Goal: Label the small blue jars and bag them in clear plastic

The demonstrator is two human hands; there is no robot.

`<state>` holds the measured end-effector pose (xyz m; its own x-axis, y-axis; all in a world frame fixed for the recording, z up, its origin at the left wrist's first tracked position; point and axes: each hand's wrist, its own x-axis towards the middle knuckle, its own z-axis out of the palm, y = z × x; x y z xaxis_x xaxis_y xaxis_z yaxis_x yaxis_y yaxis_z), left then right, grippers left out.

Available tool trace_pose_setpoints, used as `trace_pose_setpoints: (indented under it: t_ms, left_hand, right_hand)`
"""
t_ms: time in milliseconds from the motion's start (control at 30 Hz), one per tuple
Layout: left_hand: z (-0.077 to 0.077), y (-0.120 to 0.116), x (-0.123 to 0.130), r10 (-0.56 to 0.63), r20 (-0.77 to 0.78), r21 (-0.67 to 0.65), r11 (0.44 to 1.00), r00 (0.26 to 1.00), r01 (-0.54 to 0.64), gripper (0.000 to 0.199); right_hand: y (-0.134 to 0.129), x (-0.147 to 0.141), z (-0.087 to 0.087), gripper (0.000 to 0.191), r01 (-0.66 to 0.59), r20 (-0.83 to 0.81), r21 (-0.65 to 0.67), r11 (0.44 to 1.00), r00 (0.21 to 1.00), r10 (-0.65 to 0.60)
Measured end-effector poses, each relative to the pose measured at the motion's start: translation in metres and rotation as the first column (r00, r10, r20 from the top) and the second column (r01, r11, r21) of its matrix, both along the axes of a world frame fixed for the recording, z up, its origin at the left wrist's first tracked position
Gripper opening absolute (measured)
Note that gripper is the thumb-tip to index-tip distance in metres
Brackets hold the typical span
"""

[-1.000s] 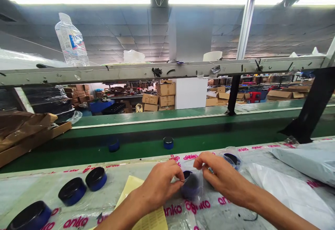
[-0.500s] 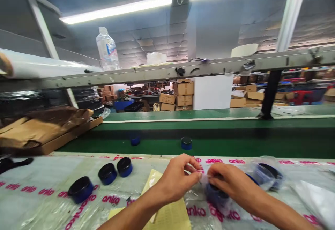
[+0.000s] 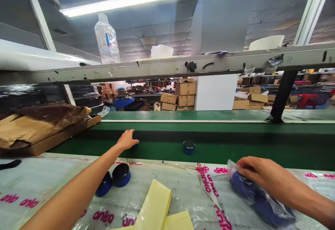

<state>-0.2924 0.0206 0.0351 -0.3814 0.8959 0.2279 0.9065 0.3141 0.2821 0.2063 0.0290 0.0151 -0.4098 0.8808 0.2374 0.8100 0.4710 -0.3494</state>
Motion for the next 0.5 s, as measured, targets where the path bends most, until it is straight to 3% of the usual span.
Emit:
trace_pose_setpoints:
  t_ms: [100,200,300,367,433,467,500]
  left_hand:
    - [-0.009,0.011,-0.009,0.021,-0.008,-0.062,0.998,1.000,-0.022,0.038]
    - [-0.007,0.008,-0.009,0.014,-0.022,-0.062,0.998,1.000,-0.016,0.035]
    - [0.004,-0.008,-0.004,0.017,-0.046,-0.016,1.000,0.999,-0.017,0.037]
    - [0.015,-0.022,0.009,0.002,-0.073,0.018,1.000,0.997,-0.001,0.042]
    - [0.025,-0.037,0.035,-0.084,-0.025,0.051,0.995,0.996,0.085,0.048]
    - [0.030,-0.045,0.053,-0.165,0.046,0.060,0.985,0.985,0.162,0.050]
    - [0.033,-0.053,0.073,-0.288,0.255,0.101,0.957,0.923,0.270,0.053]
  right_hand:
    - [-0.001,-0.006,0.001,0.025,-0.058,0.050,-0.181,0.982,0.996,0.068]
    - [-0.005,-0.008,0.009,0.036,0.009,-0.017,-0.147,0.989,1.000,-0.011]
    - [-0.013,-0.004,0.019,0.051,0.092,-0.102,-0.116,0.989,0.989,-0.103]
    - [-0.021,-0.002,0.024,0.051,0.096,-0.150,-0.094,0.991,0.983,-0.109]
    - [-0.035,-0.008,0.027,0.048,0.065,-0.206,-0.065,0.996,0.976,-0.077]
    - [-0.043,-0.013,0.027,0.048,0.042,-0.235,-0.058,0.997,0.970,-0.054]
    - [-0.052,-0.020,0.027,0.050,0.013,-0.263,-0.057,0.998,0.964,-0.028]
